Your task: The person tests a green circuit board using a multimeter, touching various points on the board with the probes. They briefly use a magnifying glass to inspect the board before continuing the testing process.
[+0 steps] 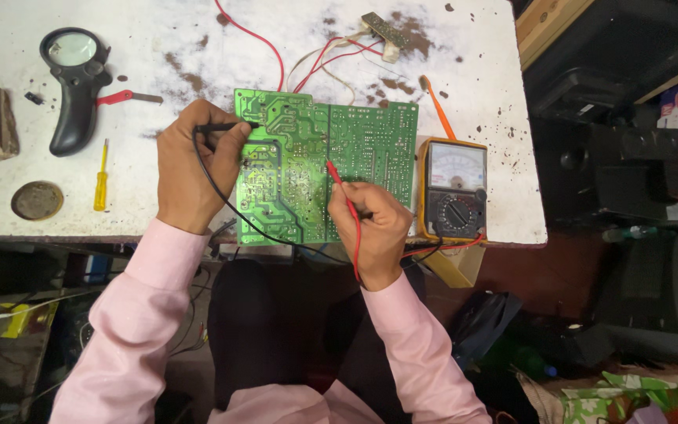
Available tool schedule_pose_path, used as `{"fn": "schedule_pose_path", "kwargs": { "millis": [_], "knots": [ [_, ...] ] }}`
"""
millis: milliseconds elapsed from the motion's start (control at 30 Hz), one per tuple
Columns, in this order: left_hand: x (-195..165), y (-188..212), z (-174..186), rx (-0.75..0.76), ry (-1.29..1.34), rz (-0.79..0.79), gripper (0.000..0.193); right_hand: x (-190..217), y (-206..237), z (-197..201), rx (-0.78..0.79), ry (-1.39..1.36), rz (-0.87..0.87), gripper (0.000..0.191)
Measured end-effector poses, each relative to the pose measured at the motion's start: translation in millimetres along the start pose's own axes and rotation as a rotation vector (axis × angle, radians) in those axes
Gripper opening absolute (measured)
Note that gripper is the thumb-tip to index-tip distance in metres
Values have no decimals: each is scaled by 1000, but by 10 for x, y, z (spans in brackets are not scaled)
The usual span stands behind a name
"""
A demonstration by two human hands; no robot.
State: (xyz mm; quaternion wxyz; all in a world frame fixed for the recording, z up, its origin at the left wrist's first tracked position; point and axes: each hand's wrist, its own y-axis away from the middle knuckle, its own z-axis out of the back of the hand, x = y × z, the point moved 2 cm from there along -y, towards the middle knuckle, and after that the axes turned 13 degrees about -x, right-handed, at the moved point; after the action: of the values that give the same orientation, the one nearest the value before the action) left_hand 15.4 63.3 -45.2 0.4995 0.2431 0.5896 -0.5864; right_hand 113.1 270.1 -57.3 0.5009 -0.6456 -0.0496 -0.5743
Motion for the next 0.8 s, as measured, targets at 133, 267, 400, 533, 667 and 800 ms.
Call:
{"fn": "schedule_pose_path", "kwargs": {
  "millis": [133,267,400,533,667,800],
  "knots": [
    [13,-8,-11,0,-9,21,12,1,-18,-4,7,1,4,10],
    [25,-15,-63,2,-4,11,12,-6,-62,-7,-17,-16,36,10],
    [36,-18,-54,3,-1,3,12,-18,-82,-29,-16,-19,38,8],
    [38,-19,-56,1,-12,12,12,-24,-81,-43,7,-41,-5,7],
    [30,-16,-46,-1,-11,13,12,-16,-82,-48,8,-54,-13,7],
    [26,-22,-33,-2,-23,10,12,-8,-83,-51,9,-23,8,9]
  ]
}}
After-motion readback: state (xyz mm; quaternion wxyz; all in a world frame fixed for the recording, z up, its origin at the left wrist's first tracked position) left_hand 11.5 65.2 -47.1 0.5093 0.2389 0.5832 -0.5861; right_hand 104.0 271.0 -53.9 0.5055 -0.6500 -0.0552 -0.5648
